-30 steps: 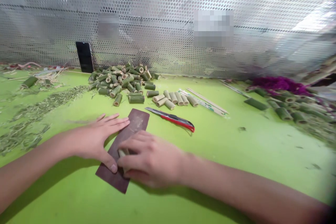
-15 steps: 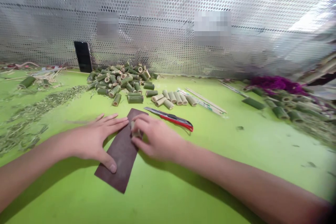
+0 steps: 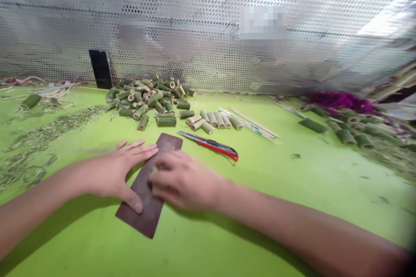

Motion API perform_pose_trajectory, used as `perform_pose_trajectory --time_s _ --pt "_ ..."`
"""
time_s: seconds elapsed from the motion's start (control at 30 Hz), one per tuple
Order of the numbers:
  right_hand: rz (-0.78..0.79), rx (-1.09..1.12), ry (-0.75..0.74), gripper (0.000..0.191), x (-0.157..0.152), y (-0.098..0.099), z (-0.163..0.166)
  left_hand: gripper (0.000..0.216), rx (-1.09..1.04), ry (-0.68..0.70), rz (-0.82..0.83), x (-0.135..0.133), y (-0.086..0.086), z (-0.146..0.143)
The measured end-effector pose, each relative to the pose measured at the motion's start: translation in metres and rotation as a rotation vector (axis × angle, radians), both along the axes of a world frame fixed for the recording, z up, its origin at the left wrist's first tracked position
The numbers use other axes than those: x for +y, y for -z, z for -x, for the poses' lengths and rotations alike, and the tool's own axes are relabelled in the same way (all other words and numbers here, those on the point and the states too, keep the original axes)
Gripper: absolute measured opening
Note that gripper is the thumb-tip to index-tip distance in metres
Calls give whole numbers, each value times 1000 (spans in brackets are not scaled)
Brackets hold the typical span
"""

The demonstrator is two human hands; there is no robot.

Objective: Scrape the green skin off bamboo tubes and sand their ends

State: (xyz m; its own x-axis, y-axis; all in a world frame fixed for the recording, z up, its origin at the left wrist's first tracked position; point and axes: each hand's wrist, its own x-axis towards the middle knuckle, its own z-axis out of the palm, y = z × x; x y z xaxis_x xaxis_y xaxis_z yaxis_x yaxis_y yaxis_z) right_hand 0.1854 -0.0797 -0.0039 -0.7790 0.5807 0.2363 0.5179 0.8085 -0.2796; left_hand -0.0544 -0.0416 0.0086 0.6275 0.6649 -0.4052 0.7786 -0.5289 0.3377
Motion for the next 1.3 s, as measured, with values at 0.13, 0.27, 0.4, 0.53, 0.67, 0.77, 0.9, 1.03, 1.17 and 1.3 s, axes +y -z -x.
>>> perform_pose_trajectory --time_s 0.13,0.27,0.4,0.53,0.67,0.77,0.9,1.03,1.17,1.3 --pt "31 10 204 22 -1 0 1 134 38 -22 21 0 -2 -1" --pt "25 26 -123 19 -8 1 5 132 41 0 4 -1 -2 -1" --pt "48 11 170 23 1 -1 -1 135 41 -29 17 0 -1 1" --pt "45 65 16 25 4 1 -2 132 24 10 2 0 1 2" --pt "22 62 -90 23 6 4 -2 133 32 3 -12 0 2 2" --pt "36 41 106 25 6 4 -3 134 41 -14 3 0 1 2" --pt "43 100 -190 23 0 7 1 131 24 20 -1 0 0 1" --pt "65 53 36 23 4 4 0 134 42 -20 6 0 -1 1" --pt "103 50 109 20 0 1 3 133 44 -10 17 0 0 1" --pt "81 84 -143 21 0 4 3 132 33 -1 1 0 3 2"
